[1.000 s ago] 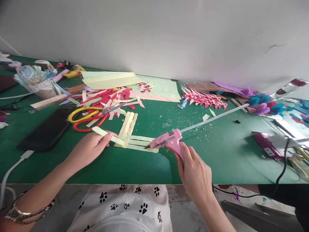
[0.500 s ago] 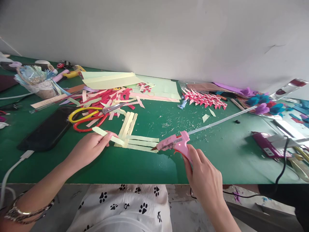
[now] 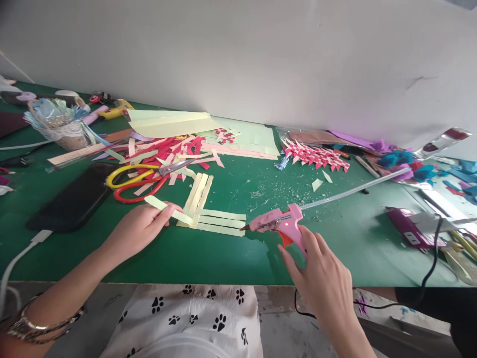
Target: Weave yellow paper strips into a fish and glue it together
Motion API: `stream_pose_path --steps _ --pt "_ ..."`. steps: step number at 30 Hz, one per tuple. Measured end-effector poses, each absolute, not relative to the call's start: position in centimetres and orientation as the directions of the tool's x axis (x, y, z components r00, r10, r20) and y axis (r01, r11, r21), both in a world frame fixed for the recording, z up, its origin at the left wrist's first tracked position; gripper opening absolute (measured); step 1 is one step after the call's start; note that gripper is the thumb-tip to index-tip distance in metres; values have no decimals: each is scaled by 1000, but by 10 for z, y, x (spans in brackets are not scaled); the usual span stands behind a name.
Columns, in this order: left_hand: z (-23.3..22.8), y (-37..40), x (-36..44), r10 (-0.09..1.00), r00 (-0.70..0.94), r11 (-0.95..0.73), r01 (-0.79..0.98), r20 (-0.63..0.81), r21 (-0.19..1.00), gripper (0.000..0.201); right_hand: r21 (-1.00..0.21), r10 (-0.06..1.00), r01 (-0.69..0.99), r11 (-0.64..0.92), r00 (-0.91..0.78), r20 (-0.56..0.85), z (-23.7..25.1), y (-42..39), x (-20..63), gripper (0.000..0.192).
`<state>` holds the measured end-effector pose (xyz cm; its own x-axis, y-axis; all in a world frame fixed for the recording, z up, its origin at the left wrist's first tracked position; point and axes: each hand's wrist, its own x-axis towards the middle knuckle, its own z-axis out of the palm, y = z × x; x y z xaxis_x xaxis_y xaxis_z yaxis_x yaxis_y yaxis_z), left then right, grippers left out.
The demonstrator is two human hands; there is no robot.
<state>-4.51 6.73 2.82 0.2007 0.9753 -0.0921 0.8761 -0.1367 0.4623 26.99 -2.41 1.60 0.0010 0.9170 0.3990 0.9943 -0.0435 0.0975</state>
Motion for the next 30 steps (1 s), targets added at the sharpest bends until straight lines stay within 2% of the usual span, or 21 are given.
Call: stream_pose_path --steps 4,10,30 --pt "28 67 -45 974 205 -134 871 -101 473 52 29 914 1000 11 -22 404 14 -16 258 48" --pt "25 67 -47 971 207 -126 864 -116 487 52 49 914 993 105 -115 389 7 -9 248 42" --pt "26 67 -46 973 207 -136 875 -105 465 54 148 935 989 -7 -46 352 12 -26 272 28"
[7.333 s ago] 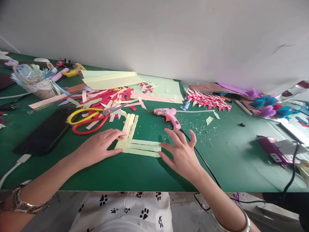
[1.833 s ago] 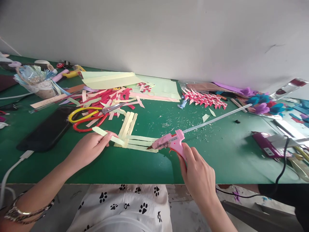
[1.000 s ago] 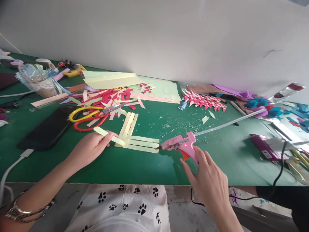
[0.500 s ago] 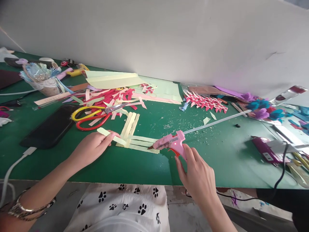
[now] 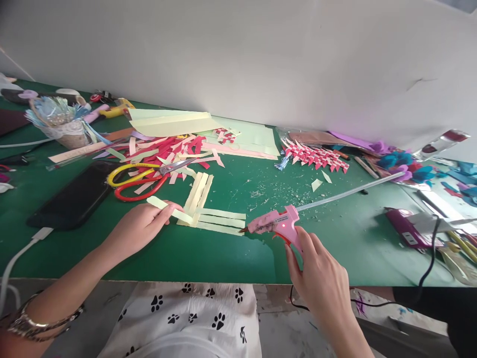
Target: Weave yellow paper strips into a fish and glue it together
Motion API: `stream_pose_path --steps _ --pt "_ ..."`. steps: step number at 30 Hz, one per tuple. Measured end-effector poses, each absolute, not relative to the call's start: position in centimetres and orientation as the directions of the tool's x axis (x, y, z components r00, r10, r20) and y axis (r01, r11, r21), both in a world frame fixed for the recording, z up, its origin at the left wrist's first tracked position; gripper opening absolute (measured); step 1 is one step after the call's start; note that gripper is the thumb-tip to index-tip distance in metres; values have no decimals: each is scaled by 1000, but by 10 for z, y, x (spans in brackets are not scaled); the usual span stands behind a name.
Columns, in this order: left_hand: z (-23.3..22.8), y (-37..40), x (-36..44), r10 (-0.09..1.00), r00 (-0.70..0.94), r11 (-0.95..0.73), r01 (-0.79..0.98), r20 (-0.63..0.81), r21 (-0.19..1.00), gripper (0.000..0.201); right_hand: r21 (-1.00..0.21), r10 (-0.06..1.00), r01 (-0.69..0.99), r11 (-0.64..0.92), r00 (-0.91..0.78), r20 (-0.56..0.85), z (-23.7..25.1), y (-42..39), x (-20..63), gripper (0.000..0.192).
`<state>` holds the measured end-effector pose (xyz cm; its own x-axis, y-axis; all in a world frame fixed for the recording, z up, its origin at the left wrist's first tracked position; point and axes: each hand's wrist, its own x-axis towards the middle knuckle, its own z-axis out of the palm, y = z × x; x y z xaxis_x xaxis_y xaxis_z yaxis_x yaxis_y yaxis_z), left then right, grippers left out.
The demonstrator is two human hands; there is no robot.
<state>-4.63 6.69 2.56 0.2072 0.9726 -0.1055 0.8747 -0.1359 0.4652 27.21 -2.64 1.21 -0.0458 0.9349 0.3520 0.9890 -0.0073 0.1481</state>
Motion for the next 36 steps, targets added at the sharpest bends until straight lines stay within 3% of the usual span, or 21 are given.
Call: stream_pose_path --steps 8,17,25,36 --pt "24 67 -47 971 209 -133 876 -116 465 54 104 948 994 -43 8 318 13 -30 277 31" --pt "22 66 -49 972 220 -154 865 -85 478 53 -117 951 990 -84 114 288 25 6 274 42" --pt "22 63 -48 970 238 -188 851 -42 490 54 -70 939 980 186 -157 305 20 18 237 40" --pt "24 63 -47 970 240 -197 853 -28 483 52 21 939 982 189 -187 288 23 10 241 34"
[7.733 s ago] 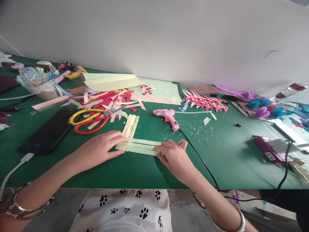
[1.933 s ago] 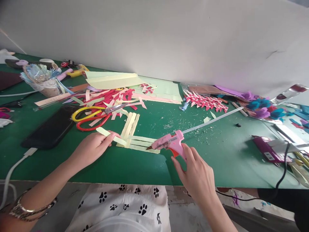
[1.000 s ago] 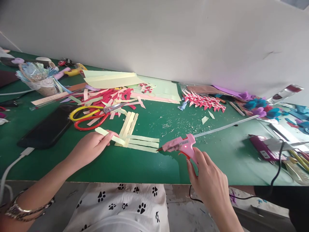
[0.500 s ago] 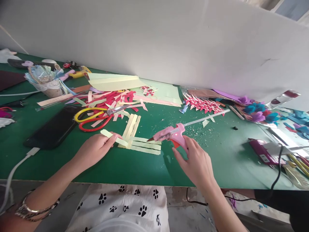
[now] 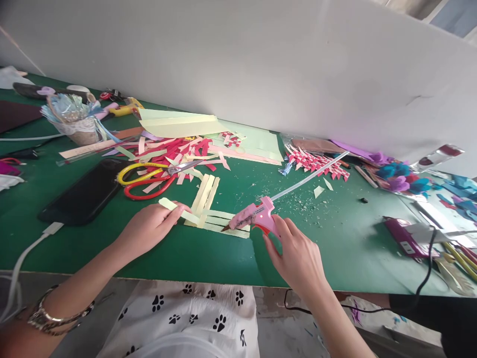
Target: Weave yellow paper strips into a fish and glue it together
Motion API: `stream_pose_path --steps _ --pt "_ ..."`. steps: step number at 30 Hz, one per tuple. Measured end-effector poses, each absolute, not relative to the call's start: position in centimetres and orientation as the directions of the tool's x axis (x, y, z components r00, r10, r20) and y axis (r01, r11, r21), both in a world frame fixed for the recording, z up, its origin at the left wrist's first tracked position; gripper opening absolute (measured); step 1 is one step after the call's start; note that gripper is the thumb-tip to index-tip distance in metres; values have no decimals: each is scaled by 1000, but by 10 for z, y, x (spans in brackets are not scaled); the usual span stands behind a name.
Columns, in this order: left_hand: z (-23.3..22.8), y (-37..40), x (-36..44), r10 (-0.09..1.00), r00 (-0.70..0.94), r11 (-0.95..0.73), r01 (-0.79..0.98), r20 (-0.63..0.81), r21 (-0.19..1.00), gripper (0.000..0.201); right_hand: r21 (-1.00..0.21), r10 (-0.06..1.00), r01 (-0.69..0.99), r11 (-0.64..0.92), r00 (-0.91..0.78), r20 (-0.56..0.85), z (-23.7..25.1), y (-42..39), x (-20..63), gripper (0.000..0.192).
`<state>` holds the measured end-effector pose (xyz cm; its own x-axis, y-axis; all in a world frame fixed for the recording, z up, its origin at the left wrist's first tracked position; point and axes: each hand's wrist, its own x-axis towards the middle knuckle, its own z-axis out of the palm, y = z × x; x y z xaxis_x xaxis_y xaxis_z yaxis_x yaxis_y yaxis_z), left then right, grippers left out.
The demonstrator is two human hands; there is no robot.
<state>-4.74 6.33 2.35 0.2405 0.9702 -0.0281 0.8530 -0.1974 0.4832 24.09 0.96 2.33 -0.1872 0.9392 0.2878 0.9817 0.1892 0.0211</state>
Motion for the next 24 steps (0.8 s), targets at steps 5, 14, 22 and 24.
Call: stream_pose_path --steps 5,14,22,24 --pt "24 63 -46 968 246 -190 848 -51 496 54 55 948 988 144 -154 277 24 3 250 33" --pt "23 63 -49 967 256 -216 845 -15 489 53 -127 954 987 97 -56 294 30 21 253 39" --pt "23 62 -49 967 256 -226 850 3 476 53 -162 955 987 19 30 295 25 73 268 35" --pt "23 63 -48 966 259 -237 858 16 455 52 -159 959 987 -10 54 277 19 85 270 35"
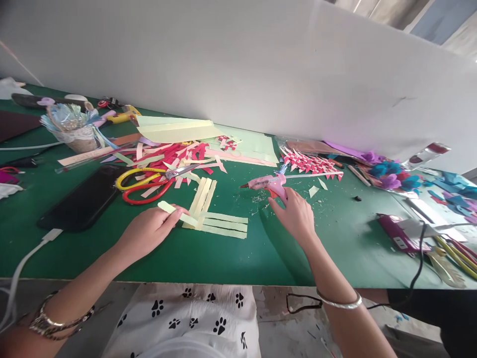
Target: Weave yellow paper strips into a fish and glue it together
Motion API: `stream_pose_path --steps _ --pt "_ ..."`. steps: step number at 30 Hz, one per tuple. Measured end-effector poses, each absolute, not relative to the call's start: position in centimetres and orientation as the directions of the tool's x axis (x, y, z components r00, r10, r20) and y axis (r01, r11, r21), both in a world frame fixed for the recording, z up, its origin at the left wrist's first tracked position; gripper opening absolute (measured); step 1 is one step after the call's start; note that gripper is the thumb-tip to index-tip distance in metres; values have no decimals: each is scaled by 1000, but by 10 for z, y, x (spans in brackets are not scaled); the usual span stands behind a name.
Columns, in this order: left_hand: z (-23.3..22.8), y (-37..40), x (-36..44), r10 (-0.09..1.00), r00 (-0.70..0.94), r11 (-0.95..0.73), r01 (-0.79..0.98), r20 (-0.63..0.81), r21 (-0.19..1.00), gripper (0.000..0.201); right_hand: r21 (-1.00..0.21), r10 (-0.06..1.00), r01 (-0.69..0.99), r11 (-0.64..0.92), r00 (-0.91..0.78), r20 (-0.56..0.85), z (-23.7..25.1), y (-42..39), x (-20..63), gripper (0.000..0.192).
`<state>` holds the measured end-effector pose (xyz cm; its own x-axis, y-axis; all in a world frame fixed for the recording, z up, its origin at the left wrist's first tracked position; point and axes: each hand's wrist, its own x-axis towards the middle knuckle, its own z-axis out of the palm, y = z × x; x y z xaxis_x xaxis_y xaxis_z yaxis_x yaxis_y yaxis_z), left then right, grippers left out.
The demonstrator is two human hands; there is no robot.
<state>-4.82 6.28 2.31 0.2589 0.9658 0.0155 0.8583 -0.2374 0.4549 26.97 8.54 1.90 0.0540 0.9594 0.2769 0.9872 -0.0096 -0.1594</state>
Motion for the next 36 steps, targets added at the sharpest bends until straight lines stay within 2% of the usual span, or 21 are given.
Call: stream_pose_path --steps 4,8,10,12,14,16,21,23,29,36 --pt "26 62 -46 958 286 -273 882 25 384 53 -112 983 994 -21 40 177 9 105 266 35" --pt "32 59 -39 946 314 -322 906 74 274 53 -73 945 992 102 -73 320 20 104 244 36" --pt "35 58 -33 935 329 -351 912 133 212 53 -177 930 953 246 -181 319 35 93 223 36" --pt "39 56 -26 912 360 -392 906 196 162 52 -383 918 835 395 -342 202 50 79 198 44" --pt "43 55 -18 884 410 -447 882 226 148 47 -518 880 723 457 -451 148 61 68 174 55" --pt "47 55 -12 864 454 -491 856 218 163 39 -597 869 661 454 -478 132 66 62 156 56" --pt "47 55 -14 864 479 -503 838 157 213 28 -710 899 605 361 -427 92 55 64 149 21" --pt "43 54 -21 860 489 -511 818 146 263 28 -742 913 591 315 -402 67 51 64 156 14" --pt "26 52 -35 782 612 -615 731 115 294 24 -855 946 488 175 -325 9 48 56 173 13" --pt "10 47 -41 762 623 -648 742 180 172 23 -816 970 572 85 -234 -63 37 45 191 14"
